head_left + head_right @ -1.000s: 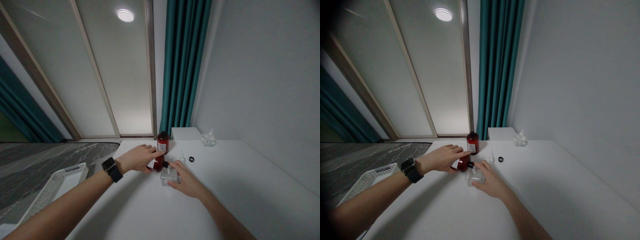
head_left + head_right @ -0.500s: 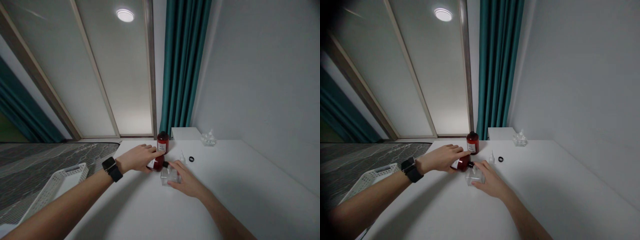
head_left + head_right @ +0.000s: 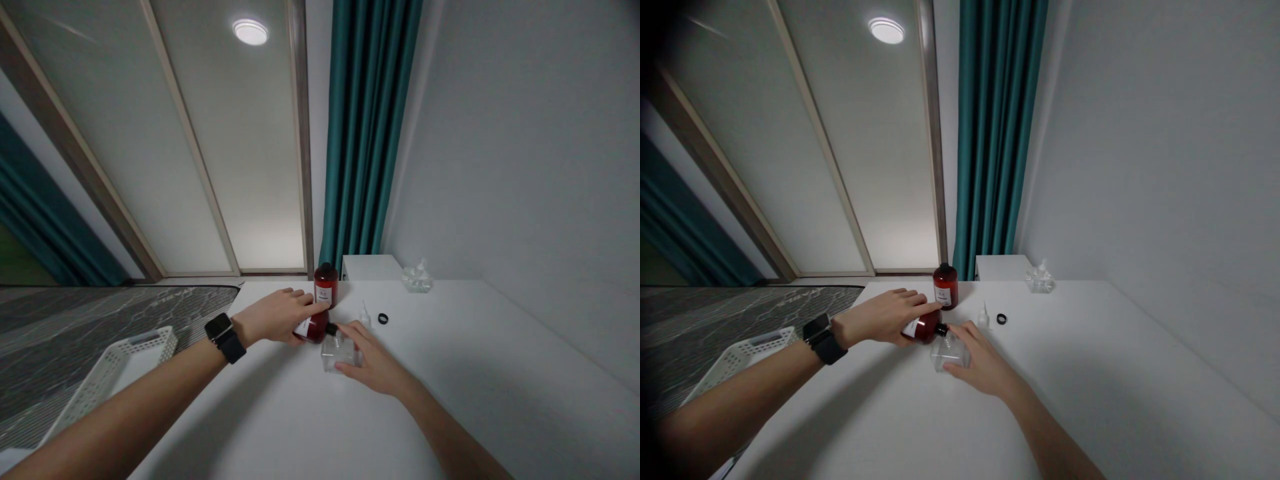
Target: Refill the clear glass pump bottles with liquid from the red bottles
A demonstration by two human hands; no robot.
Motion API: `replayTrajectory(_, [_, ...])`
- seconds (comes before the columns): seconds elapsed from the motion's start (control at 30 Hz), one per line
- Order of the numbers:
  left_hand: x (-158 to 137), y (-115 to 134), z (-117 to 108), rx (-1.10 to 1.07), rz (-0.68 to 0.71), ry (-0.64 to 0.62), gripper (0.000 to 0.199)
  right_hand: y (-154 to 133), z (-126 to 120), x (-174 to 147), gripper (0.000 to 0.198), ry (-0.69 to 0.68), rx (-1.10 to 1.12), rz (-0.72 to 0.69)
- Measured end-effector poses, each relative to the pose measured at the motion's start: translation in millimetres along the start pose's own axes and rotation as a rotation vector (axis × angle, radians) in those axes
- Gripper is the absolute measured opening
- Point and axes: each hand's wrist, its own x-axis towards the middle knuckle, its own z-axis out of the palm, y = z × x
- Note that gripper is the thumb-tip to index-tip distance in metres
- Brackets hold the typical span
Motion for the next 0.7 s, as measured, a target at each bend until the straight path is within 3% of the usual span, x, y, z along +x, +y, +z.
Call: replayTrajectory(0.7, [1.1, 0.0, 0.1, 0.018, 0.008, -0.010, 0.074, 2.9, 1.3, -0.5, 0.066, 0.007, 0.009, 0.008])
